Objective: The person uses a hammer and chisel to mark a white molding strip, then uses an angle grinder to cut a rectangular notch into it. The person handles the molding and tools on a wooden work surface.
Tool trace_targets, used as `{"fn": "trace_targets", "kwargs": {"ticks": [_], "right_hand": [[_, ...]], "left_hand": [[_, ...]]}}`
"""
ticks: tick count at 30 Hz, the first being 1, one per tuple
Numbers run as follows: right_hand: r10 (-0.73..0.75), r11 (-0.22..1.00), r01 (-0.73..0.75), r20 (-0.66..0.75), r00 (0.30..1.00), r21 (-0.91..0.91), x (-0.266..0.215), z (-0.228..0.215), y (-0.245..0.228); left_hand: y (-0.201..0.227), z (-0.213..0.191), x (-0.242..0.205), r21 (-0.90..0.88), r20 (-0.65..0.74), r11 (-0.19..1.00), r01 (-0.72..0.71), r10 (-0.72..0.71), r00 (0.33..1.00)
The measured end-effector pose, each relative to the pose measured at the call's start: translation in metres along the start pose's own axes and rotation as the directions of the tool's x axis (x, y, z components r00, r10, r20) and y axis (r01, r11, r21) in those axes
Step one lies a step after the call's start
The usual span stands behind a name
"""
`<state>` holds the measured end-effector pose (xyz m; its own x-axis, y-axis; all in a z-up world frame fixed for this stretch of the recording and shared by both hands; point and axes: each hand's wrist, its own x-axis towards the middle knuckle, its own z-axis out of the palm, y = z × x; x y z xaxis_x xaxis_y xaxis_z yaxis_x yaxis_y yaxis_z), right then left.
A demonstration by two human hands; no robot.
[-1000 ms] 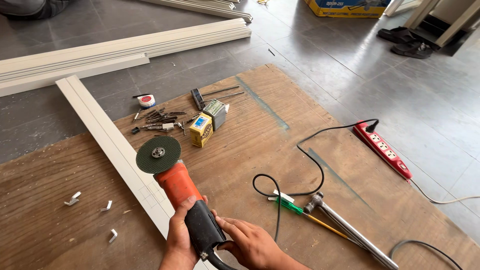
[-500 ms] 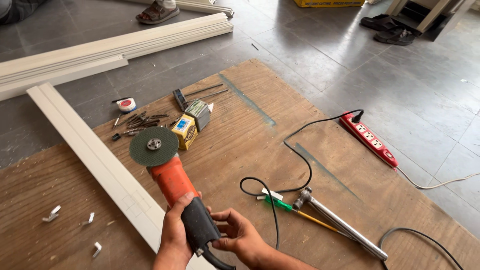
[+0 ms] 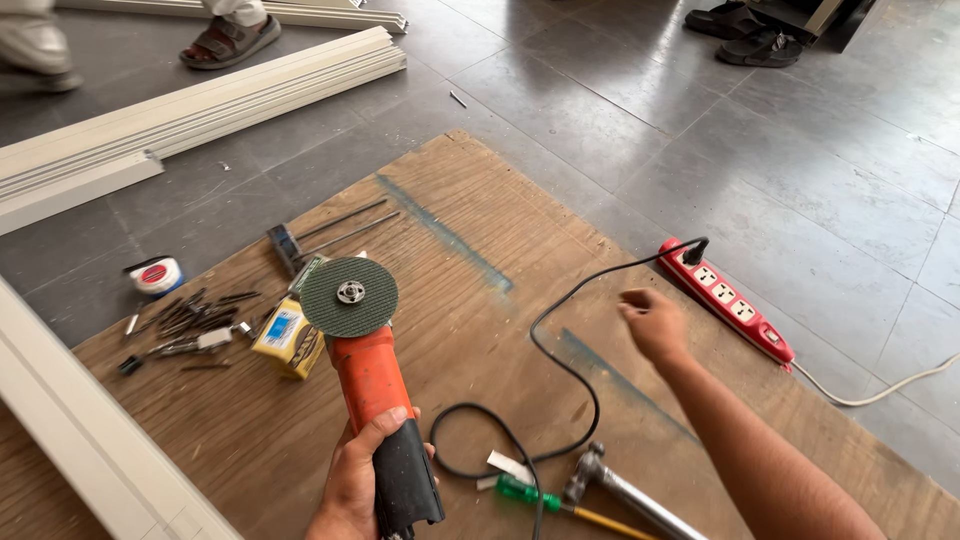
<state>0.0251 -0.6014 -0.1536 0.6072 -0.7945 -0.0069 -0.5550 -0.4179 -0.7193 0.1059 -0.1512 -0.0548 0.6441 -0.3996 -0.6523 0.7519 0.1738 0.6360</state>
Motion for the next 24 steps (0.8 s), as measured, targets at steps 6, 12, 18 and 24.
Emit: {"fn": "trace_targets", "kwargs": {"ticks": [6, 12, 18, 24], "right_hand": [[0.216, 0.959, -0.265, -0.338, 0.916, -0.105, 0.122, -0.055, 0.092], [0.046, 0.937, -0.117, -0.214, 0.976, -0.329, 0.178, -0.059, 0.104], [0.035, 0.948, -0.113, -0.254, 0.966, -0.297, 0.181, -0.057, 0.103], [0.028, 0.938, -0.119, -0.270, 0.963, -0.325, 0.175, -0.061, 0.091]], "left_hand": [[0.007, 0.041, 0.078, 0.091, -0.018, 0.979, 0.181, -0.180, 0.983], [0.019, 0.075, 0.131, 0.089, -0.070, 0.950, 0.298, -0.292, 0.954], [0.023, 0.089, 0.148, 0.125, -0.038, 0.943, 0.307, -0.305, 0.952], [0.019, 0.093, 0.148, 0.143, -0.052, 0.947, 0.288, -0.284, 0.958]]}}
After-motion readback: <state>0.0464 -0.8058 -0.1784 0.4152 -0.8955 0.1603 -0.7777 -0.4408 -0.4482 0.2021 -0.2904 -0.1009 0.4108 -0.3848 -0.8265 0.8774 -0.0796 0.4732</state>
